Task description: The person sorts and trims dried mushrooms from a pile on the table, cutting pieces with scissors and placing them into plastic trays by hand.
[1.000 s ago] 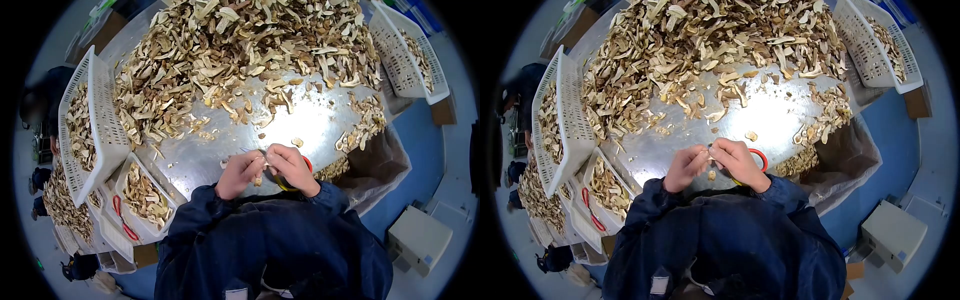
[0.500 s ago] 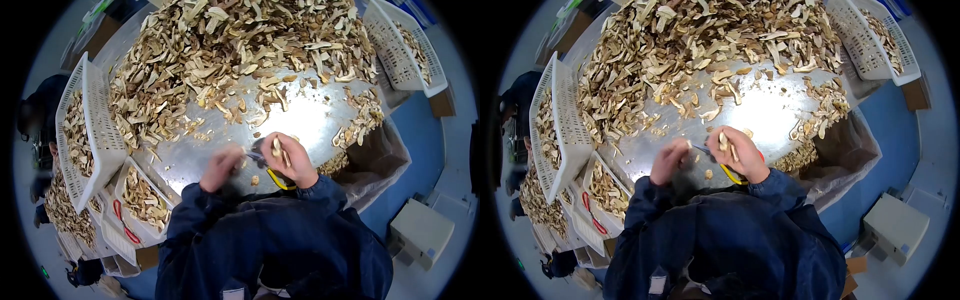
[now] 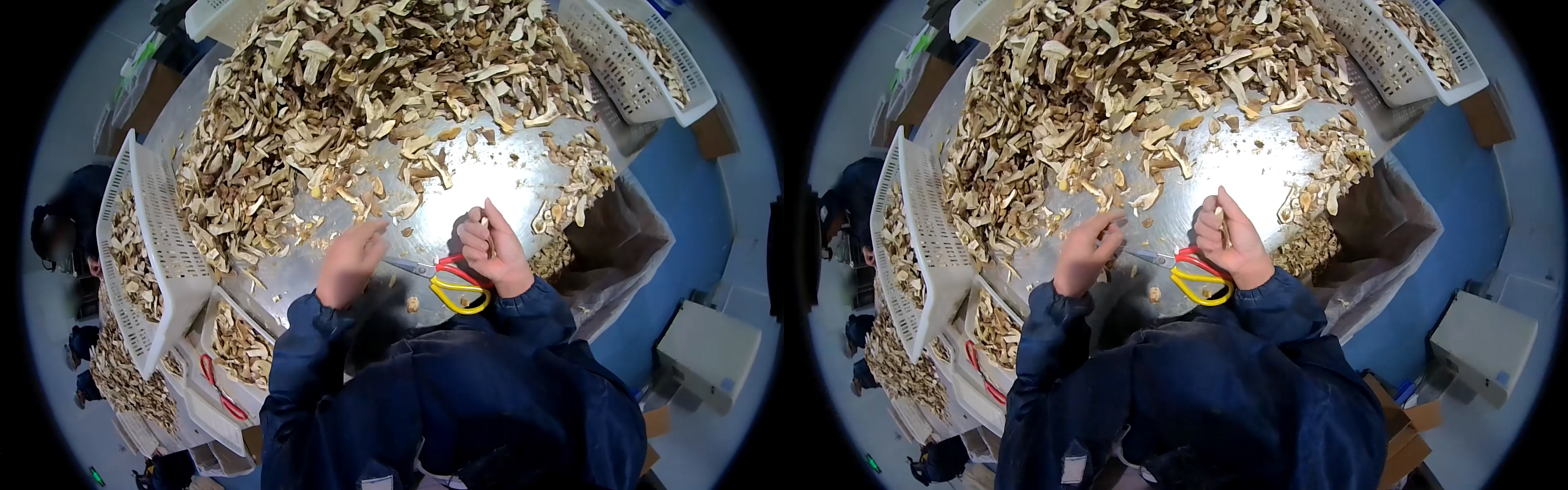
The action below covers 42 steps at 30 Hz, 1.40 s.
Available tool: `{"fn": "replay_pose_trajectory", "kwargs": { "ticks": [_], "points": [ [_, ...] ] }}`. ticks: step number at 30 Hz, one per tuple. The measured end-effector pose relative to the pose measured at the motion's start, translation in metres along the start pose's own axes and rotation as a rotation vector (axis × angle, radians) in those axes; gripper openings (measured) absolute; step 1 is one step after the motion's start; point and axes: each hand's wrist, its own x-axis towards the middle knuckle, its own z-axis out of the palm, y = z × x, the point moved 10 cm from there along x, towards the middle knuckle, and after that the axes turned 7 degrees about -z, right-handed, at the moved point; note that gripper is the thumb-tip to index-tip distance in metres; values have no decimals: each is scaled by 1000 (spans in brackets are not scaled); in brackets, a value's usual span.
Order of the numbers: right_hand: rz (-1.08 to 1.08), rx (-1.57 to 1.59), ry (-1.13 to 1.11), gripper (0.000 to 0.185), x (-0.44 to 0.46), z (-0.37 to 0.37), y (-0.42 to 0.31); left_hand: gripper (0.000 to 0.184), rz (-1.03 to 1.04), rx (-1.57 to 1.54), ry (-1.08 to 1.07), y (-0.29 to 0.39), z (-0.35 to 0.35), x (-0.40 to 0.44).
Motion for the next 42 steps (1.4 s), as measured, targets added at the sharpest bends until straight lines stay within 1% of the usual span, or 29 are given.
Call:
{"fn": "replay_pose_trajectory", "kwargs": {
  "ticks": [1,2,5,6,9,10,13,14,17,18,20,21,23,24,27,28,31,32,34,37,38,41,42],
  "points": [
    [-47,-14,38,35,-2,-4,-6,28,9,-14,-47,7,7,9],
    [-153,-71,196,39,-5,-25,-20,27,19,-29,-97,14,15,15],
    [-296,-76,201,46,-7,-6,-29,26,-66,-150,-269,34,58,26],
    [-326,-73,138,51,-6,-8,-33,22,-11,-135,-297,53,67,26],
    [-431,-133,176,54,-8,5,-36,16,-56,-286,-329,75,95,23],
    [-432,-154,203,57,-11,12,-33,12,-16,-263,-279,79,99,22],
    [-454,-190,152,57,-12,25,-31,13,14,-141,-232,86,104,18],
    [-448,-206,150,56,-13,27,-30,13,26,-74,-173,87,104,18],
    [-466,-208,168,55,-12,21,-28,13,105,-41,-109,96,101,16],
    [-464,-186,192,52,-13,19,-27,12,91,-58,-91,98,100,15],
    [-465,-142,245,47,-14,16,-27,11,133,-66,-46,97,96,15],
    [-478,-139,211,43,-13,8,-32,11,154,-71,-28,98,94,15],
    [-513,-133,151,36,-12,-17,-42,10,16,-180,-4,87,84,14],
    [-565,-235,316,26,-22,-11,-48,9,-53,-234,5,80,80,14],
    [-469,-614,92,21,-28,27,-42,9,50,-182,89,86,65,13],
    [-431,-591,137,14,-27,30,-35,9,109,-106,81,89,65,13],
    [-405,-703,205,10,-28,22,-30,11,291,124,58,101,71,11],
    [-405,-682,186,9,-28,23,-31,12,188,-76,32,93,70,14],
    [-411,-771,188,8,-29,28,-36,13,-25,-475,-20,78,76,14],
    [-399,-906,175,8,-31,29,-36,16,-188,-588,-332,52,100,16],
    [-391,-951,166,8,-31,30,-36,14,-219,-631,-388,50,105,15],
    [-361,-974,124,8,-31,34,-32,12,-220,-663,-471,46,108,14],
    [-322,-920,115,8,-31,32,-29,12,-231,-675,-489,43,109,13]
  ]
}}
